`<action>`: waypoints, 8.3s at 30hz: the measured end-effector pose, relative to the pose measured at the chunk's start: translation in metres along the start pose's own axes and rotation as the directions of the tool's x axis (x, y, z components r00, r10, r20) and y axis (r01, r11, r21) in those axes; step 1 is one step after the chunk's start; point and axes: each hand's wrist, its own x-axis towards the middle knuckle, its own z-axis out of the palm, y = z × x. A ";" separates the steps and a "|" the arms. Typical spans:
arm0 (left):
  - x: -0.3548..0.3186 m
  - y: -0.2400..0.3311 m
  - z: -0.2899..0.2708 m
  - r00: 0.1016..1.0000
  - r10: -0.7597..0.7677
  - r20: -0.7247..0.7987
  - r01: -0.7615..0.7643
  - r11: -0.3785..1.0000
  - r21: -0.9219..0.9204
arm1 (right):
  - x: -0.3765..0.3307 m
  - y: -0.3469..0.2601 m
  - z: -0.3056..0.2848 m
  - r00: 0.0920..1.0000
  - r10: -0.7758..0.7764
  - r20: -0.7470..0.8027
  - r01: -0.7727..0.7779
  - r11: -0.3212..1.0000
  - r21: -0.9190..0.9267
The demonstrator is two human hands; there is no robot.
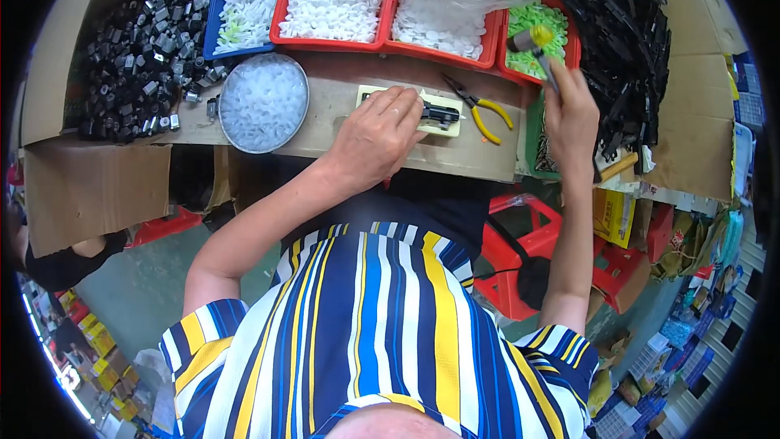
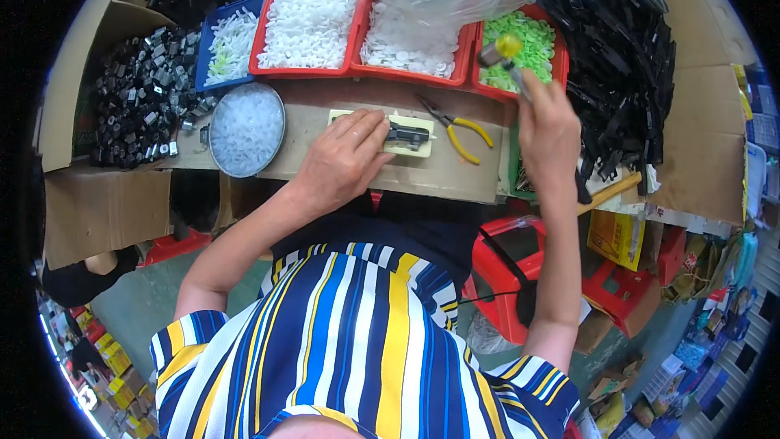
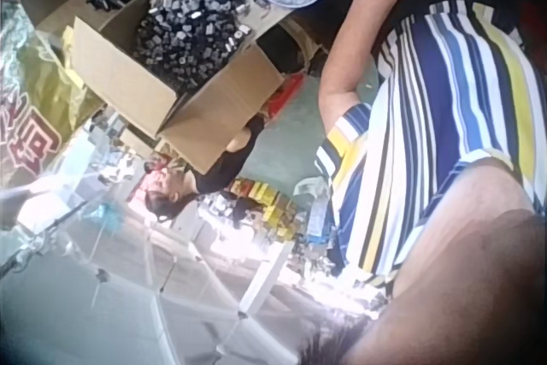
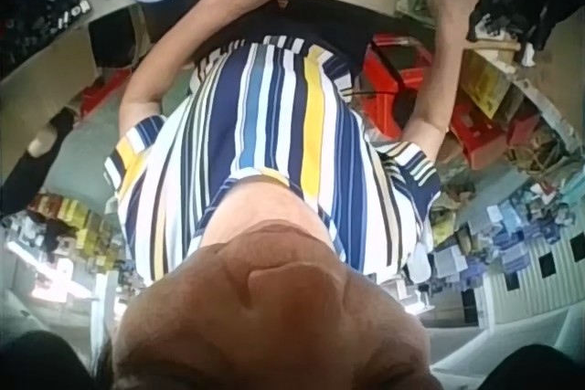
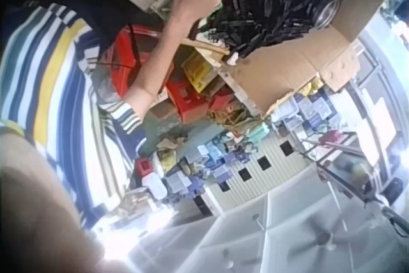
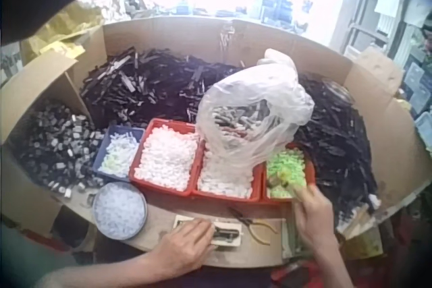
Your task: The recorder is assembling small plastic toy components by hand, using pliers and a mallet to fit parts together at a workbench.
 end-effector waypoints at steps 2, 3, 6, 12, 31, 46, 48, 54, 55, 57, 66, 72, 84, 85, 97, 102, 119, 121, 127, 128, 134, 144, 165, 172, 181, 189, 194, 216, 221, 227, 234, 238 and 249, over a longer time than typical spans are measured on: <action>0.004 -0.002 -0.001 1.000 -0.011 -0.001 0.011 0.999 -0.035 | 0.022 0.028 0.009 0.999 -0.041 -0.016 0.039 0.994 -0.102; 0.006 -0.003 -0.001 1.000 -0.005 0.014 0.005 1.000 -0.022 | 0.031 0.040 0.016 0.997 -0.077 -0.021 0.073 0.988 -0.135; 0.012 -0.003 -0.002 0.999 0.002 0.039 0.001 0.998 -0.062 | 0.041 0.057 0.023 0.997 -0.075 0.007 0.075 0.976 -0.203; 0.015 -0.004 -0.009 0.997 -0.045 0.055 0.053 0.989 -0.137 | 0.012 0.007 0.004 0.993 -0.116 -0.005 0.115 0.991 -0.073; 0.012 0.000 -0.025 0.995 0.007 -0.098 -0.028 0.976 -0.218 | -0.040 -0.044 0.037 0.975 -0.074 0.209 0.096 0.991 -0.094; 0.026 0.015 -0.042 0.963 -0.145 0.225 0.244 0.820 -0.517 | -0.061 -0.063 0.015 0.976 -0.151 0.156 0.081 0.920 0.384; 0.022 0.009 -0.035 0.968 -0.139 0.210 0.231 0.821 -0.522 | -0.062 -0.065 0.016 0.967 -0.166 0.194 0.085 0.925 0.369; 0.015 0.006 -0.029 0.927 -0.188 0.324 0.360 0.684 -0.634 | -0.069 -0.072 0.017 0.963 -0.217 0.159 0.154 0.930 0.334; 0.013 0.005 -0.029 0.912 -0.181 0.369 0.398 0.615 -0.681 | -0.070 -0.072 0.017 0.963 -0.218 0.161 0.155 0.930 0.334; 0.015 0.003 -0.040 0.800 -0.157 0.578 0.589 0.386 -0.710 | -0.073 -0.070 0.015 0.944 -0.244 0.224 0.171 0.938 0.301; -0.004 -0.006 -0.036 0.655 0.338 0.676 0.714 -0.568 -0.408 | -0.068 -0.078 0.011 0.916 -0.329 0.229 0.225 0.895 0.385; -0.020 -0.004 -0.040 0.677 0.454 0.579 0.689 -0.668 -0.281 | -0.064 -0.088 0.011 0.900 -0.403 0.167 0.297 0.847 0.440; -0.110 -0.029 -0.097 0.472 -0.449 0.759 0.773 0.625 -0.110 | -0.050 -0.032 0.019 0.932 -0.203 0.301 0.160 0.974 0.162; -0.119 -0.029 -0.106 0.398 -0.545 0.738 0.770 0.635 0.055 | -0.048 -0.030 0.020 0.943 -0.162 0.291 0.148 0.987 0.069; -0.125 -0.076 -0.126 0.728 -0.632 -0.264 0.682 0.708 0.185 | -0.005 -0.038 -0.011 0.739 -0.315 0.595 0.380 0.925 0.018; -0.123 -0.115 -0.125 0.798 -0.591 -0.121 0.602 0.789 0.123 | 0.016 -0.064 -0.014 0.750 -0.352 0.559 0.380 0.922 0.071; -0.133 -0.146 -0.139 0.756 -0.654 -0.033 0.640 0.748 -0.176 | 0.201 -0.162 0.082 0.896 -0.435 0.084 0.402 0.879 0.257; -0.137 -0.146 -0.141 0.676 -0.737 -0.010 0.719 0.661 -0.215 | 0.231 -0.164 0.097 0.909 -0.415 0.034 0.399 0.892 0.214; -0.150 -0.142 -0.137 0.562 -0.812 -0.155 0.685 0.562 -0.464 | 0.314 -0.148 0.133 0.955 -0.277 -0.102 0.256 0.950 -0.179; -0.152 -0.139 -0.136 0.510 -0.845 -0.161 0.658 0.504 -0.560 | 0.324 -0.142 0.137 0.953 -0.285 -0.104 0.264 0.948 -0.180; -0.159 -0.110 -0.137 0.375 -0.923 -0.080 0.478 0.267 -0.837 | 0.339 -0.120 0.139 0.974 -0.169 -0.150 0.173 0.985 0.015; -0.118 -0.054 -0.127 0.436 -0.894 0.098 0.403 0.097 -0.910 | 0.126 -0.143 0.031 0.883 -0.467 -0.039 0.441 0.802 0.403; -0.052 -0.024 -0.066 0.560 -0.755 0.342 0.358 -0.151 -0.921 | -0.004 -0.078 0.047 0.851 -0.413 0.324 0.363 0.909 0.206; -0.040 -0.020 -0.052 0.564 -0.734 0.378 0.338 -0.212 -0.917 | -0.013 -0.080 0.052 0.818 -0.528 0.228 0.556 0.826 -0.085; -0.031 -0.009 -0.040 0.638 -0.693 0.337 0.233 -0.243 -0.942 | -0.009 -0.120 0.039 0.927 -0.373 0.041 0.287 0.775 0.563; -0.034 -0.012 -0.039 0.765 -0.597 0.242 0.216 -0.115 -0.970 | -0.009 -0.123 0.055 0.938 -0.301 0.172 0.129 0.764 0.632; -0.030 -0.019 -0.032 0.707 -0.702 0.081 0.387 0.288 -0.876 | -0.011 -0.116 0.074 0.957 -0.255 0.138 0.148 0.839 0.524; -0.017 -0.030 -0.004 0.723 -0.690 0.038 0.517 0.504 -0.692 | -0.018 -0.104 0.068 0.971 -0.239 0.018 0.212 0.890 0.404; -0.015 -0.022 -0.011 0.772 -0.634 -0.046 0.501 0.652 -0.569 | -0.037 -0.042 0.009 0.990 0.046 -0.134 -0.021 0.984 0.177; -0.005 -0.024 -0.027 0.832 -0.541 -0.128 0.430 0.772 -0.468 | -0.067 0.015 0.001 0.976 0.218 0.016 -0.216 0.973 -0.078; 0.043 -0.091 -0.047 0.885 -0.283 -0.369 0.286 0.957 -0.048 | -0.058 0.014 -0.005 0.983 0.179 0.038 -0.175 0.980 -0.093; 0.065 -0.127 -0.043 0.912 -0.180 -0.368 0.231 0.968 0.101 | -0.065 0.021 -0.006 0.965 0.260 0.027 -0.260 0.965 0.029; 0.080 -0.141 -0.039 0.943 -0.110 -0.313 0.184 0.959 0.216 | -0.071 0.009 -0.013 0.948 0.309 -0.078 -0.301 0.948 0.101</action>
